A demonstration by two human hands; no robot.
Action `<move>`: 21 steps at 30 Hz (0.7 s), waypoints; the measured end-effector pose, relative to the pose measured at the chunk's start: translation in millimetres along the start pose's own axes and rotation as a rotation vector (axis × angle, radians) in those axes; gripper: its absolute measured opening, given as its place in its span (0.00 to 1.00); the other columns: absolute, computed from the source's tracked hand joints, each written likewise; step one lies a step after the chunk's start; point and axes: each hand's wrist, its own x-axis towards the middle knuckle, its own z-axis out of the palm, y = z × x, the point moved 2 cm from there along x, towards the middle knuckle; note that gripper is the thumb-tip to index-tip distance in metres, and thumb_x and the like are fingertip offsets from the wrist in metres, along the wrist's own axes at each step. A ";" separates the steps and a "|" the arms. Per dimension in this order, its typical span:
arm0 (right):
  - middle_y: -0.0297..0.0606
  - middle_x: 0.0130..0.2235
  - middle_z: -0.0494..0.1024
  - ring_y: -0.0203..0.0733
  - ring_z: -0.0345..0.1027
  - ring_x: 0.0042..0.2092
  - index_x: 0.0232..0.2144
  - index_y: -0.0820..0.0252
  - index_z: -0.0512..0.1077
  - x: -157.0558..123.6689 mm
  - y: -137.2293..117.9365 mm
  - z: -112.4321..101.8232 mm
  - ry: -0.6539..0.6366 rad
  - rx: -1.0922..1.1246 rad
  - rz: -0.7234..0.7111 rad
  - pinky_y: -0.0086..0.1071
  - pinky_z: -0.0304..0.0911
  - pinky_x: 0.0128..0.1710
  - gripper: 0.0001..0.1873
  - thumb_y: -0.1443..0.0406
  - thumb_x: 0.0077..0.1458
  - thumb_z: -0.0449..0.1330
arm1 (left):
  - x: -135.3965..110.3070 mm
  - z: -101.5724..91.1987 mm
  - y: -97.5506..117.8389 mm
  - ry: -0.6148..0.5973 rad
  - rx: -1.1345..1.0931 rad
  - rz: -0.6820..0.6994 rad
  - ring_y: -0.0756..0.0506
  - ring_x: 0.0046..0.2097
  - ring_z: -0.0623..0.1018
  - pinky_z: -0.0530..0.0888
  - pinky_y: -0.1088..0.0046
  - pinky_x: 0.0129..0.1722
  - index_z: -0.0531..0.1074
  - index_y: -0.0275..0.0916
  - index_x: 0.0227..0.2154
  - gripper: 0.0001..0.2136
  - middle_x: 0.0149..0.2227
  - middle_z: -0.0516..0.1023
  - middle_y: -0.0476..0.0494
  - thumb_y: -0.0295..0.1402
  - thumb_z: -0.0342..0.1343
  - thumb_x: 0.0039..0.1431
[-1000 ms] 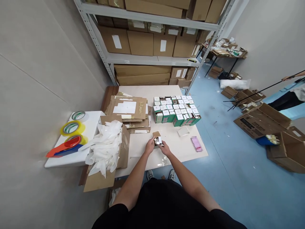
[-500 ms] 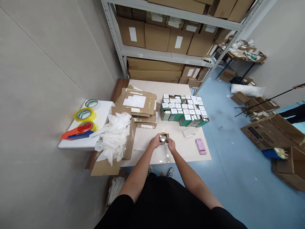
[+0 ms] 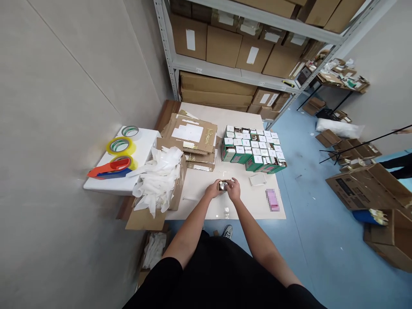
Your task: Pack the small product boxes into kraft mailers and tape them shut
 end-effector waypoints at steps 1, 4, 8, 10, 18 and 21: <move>0.44 0.67 0.65 0.55 0.59 0.66 0.48 0.53 0.78 0.4 -3.6 1.9 -0.046 -0.064 0.003 0.43 0.61 0.61 0.17 0.61 0.56 0.61 | -0.9 0.1 0.5 0.001 0.000 -0.008 0.36 0.51 0.81 0.75 0.65 0.48 0.64 0.52 0.64 0.38 0.50 0.82 0.45 0.40 0.70 0.49; 0.45 0.69 0.61 0.61 0.55 0.67 0.48 0.52 0.79 1.4 -8.7 6.5 -0.109 -0.213 0.066 0.45 0.62 0.59 0.21 0.59 0.50 0.70 | -2.4 -0.6 2.0 -0.002 0.021 -0.038 0.35 0.50 0.82 0.75 0.65 0.47 0.63 0.53 0.65 0.39 0.48 0.83 0.44 0.41 0.70 0.49; 0.45 0.70 0.60 0.62 0.57 0.65 0.47 0.51 0.78 6.4 -11.0 7.8 -0.118 -0.264 0.119 0.46 0.63 0.56 0.24 0.58 0.46 0.73 | -2.5 -2.6 3.5 -0.008 0.040 -0.039 0.35 0.50 0.82 0.75 0.65 0.46 0.63 0.53 0.65 0.39 0.48 0.83 0.43 0.41 0.70 0.49; 0.46 0.71 0.58 0.62 0.58 0.65 0.45 0.53 0.79 9.9 -13.8 8.3 -0.145 -0.270 0.148 0.46 0.64 0.55 0.23 0.58 0.45 0.74 | -2.7 -3.7 4.2 -0.014 0.035 -0.034 0.35 0.50 0.82 0.75 0.66 0.45 0.64 0.53 0.65 0.38 0.49 0.83 0.44 0.40 0.70 0.49; 0.47 0.73 0.55 0.59 0.59 0.66 0.40 0.57 0.76 3.9 -26.3 9.3 -0.127 -0.247 0.075 0.42 0.66 0.54 0.20 0.61 0.43 0.71 | -7.2 -6.8 7.4 -0.063 0.085 -0.032 0.34 0.51 0.81 0.74 0.65 0.46 0.62 0.53 0.65 0.38 0.50 0.83 0.42 0.39 0.68 0.51; 0.49 0.72 0.55 0.59 0.59 0.66 0.39 0.57 0.74 -3.5 -32.3 -0.1 -0.057 -0.193 0.026 0.41 0.66 0.54 0.20 0.60 0.41 0.70 | -6.5 -7.2 7.0 -0.056 0.109 -0.026 0.34 0.52 0.81 0.75 0.64 0.47 0.62 0.52 0.65 0.37 0.51 0.82 0.41 0.38 0.68 0.51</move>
